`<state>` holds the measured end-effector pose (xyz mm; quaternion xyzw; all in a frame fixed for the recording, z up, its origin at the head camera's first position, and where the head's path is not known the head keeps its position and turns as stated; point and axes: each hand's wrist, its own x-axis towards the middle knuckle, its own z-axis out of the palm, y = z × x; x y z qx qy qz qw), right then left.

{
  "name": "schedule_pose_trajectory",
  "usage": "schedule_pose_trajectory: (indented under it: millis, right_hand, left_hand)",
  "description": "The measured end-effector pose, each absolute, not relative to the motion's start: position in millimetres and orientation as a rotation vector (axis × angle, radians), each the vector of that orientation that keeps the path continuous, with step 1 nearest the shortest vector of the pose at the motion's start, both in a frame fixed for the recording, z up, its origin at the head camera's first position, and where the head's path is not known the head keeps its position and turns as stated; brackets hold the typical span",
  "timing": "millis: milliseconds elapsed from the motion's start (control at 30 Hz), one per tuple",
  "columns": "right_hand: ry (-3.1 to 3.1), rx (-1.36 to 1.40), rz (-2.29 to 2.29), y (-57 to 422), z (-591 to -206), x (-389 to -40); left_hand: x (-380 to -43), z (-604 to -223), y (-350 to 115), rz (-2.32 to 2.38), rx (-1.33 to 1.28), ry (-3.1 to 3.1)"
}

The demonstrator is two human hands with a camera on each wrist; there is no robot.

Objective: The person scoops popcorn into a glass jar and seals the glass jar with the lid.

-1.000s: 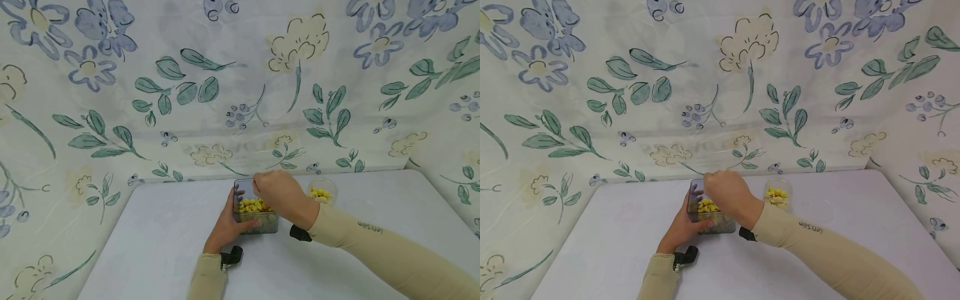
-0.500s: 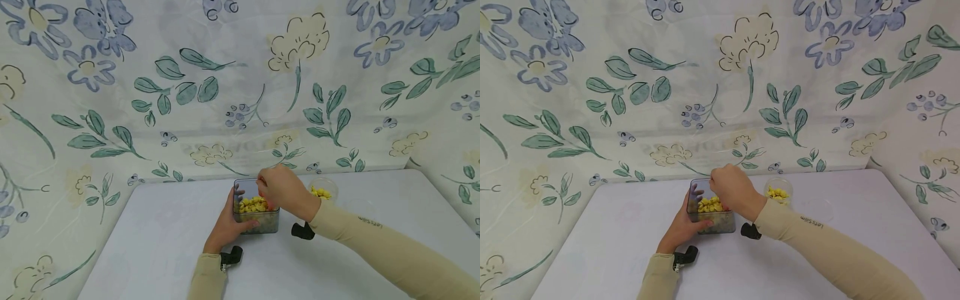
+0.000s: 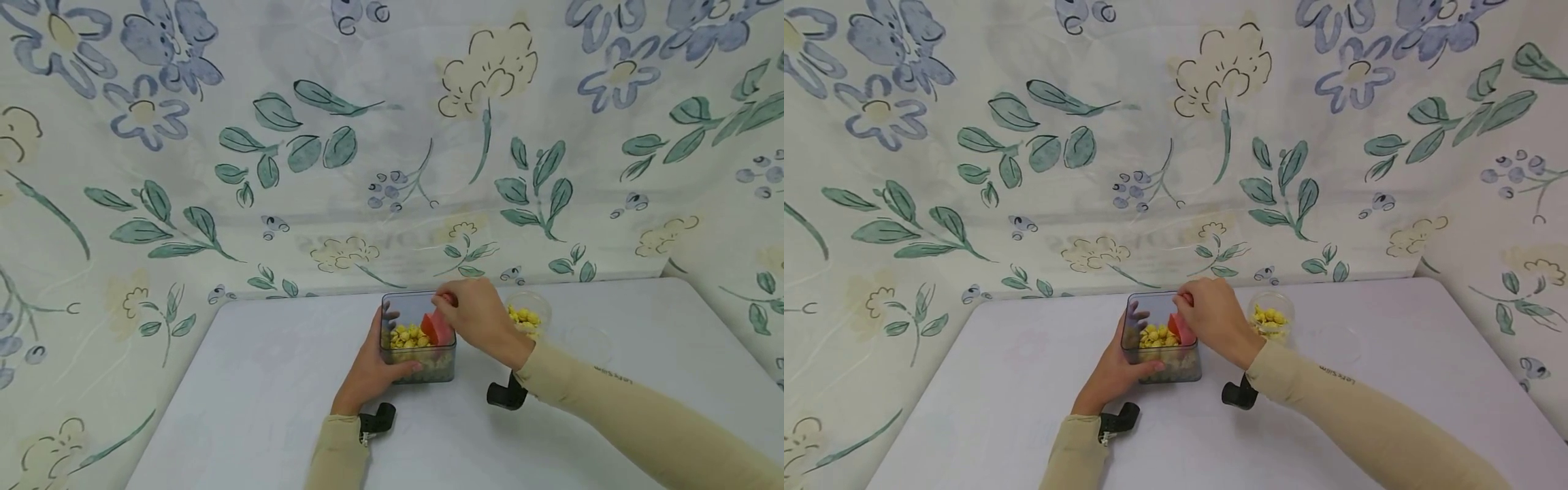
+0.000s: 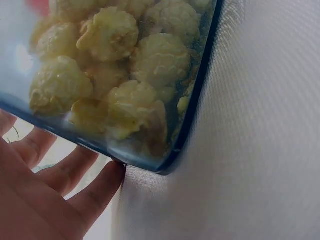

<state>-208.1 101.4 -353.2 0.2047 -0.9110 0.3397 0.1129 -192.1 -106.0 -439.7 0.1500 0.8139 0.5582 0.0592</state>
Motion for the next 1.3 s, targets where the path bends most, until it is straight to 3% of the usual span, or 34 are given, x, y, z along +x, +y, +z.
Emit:
schedule_pose_trajectory:
  millis: [367,800,1067,1300]
  right_hand:
    - [-2.65,0.706,0.962,104,-359,-204]
    - [-2.476,0.638,0.948,105,-373,-203]
    - [-2.409,0.617,0.974,106,-379,-204]
    - [-2.381,0.674,0.946,103,-382,-205]
  left_hand:
    - [-206,-473,-110,1.731,0.475,2.489]
    - [-193,-441,-105,1.704,0.466,2.457]
    - [-206,-473,-105,1.747,0.494,2.496]
    - [-206,-473,-108,1.758,0.498,2.49]
